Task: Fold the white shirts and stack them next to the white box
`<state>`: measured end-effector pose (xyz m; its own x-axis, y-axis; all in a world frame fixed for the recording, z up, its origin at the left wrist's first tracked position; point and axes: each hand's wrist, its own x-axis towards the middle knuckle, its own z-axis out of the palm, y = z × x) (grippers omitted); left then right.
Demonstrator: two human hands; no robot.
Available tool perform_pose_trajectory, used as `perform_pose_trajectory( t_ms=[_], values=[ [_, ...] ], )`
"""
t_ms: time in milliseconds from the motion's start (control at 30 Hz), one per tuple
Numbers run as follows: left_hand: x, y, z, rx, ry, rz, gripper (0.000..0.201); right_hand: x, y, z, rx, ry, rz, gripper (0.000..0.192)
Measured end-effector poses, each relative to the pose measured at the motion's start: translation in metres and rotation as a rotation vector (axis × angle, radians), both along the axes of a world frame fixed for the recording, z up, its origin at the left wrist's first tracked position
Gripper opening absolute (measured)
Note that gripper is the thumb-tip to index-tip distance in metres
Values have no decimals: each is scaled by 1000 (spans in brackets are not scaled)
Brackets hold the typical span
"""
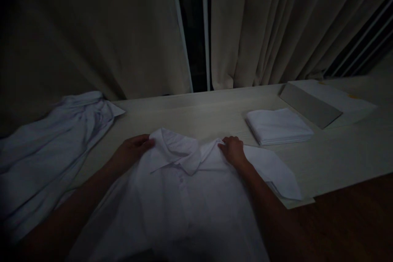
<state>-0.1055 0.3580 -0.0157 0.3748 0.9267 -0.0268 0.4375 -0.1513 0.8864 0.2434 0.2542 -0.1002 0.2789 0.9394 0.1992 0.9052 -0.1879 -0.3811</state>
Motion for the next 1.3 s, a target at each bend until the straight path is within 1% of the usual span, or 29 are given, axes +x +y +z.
perform_pose_trajectory(
  t_ms=[67,133,167,233,300,367,433,467,500,533,600,667,733,800,833,867,933,1000,1033,1100,1167,1233,1300],
  values=[
    [-10,-4,12,-6,3,-83,39,11,-9,20,158,140,-4,25],
    [-24,-7,19,-31,42,-165,34,26,-22,46,283,252,-22,22],
    [-32,-9,21,-40,81,-188,31,33,-29,61,323,293,-14,20],
    [-44,-12,25,-17,183,-191,28,42,-44,88,369,338,59,20],
    [-51,-18,32,79,243,-149,29,42,-60,110,322,326,178,33],
    [-50,-26,45,197,238,-115,29,33,-73,123,146,261,294,48],
    [-42,-39,66,281,207,-120,29,17,-83,125,-74,153,369,63],
    [-36,-47,79,314,198,-142,28,8,-87,123,-149,83,366,71],
    [-30,-55,92,344,189,-170,28,-1,-89,119,-187,10,339,78],
    [-24,-64,105,371,181,-201,27,-10,-90,115,-186,-55,302,82],
    [-14,-81,132,426,161,-253,27,-27,-88,106,-107,-116,240,79],
    [-8,-97,156,468,141,-302,26,-43,-81,101,-13,-78,237,72],
    [-7,-108,175,506,133,-346,25,-54,-73,102,92,26,243,55],
    [-11,-114,191,551,164,-362,26,-61,-68,109,213,167,239,31],
    [-15,-114,196,579,193,-342,27,-63,-66,116,267,226,239,23],
    [-20,-113,201,610,226,-297,28,-63,-66,124,307,268,241,20],
    [-33,-105,206,676,299,-149,31,-61,-71,143,340,329,262,19],
    [-49,-95,205,719,363,2,33,-57,-80,168,333,423,284,21],
    [-56,-90,203,728,387,53,34,-56,-86,181,320,480,293,24],
    [-67,-85,199,727,407,109,37,-54,-98,210,290,557,303,29],
    [-72,-87,197,708,382,143,39,-55,-111,240,286,544,306,34],
    [-72,-96,200,683,326,154,42,-56,-124,269,308,503,312,39],
    [-72,-109,209,664,258,125,42,-56,-138,295,321,494,348,41]
  ],
)
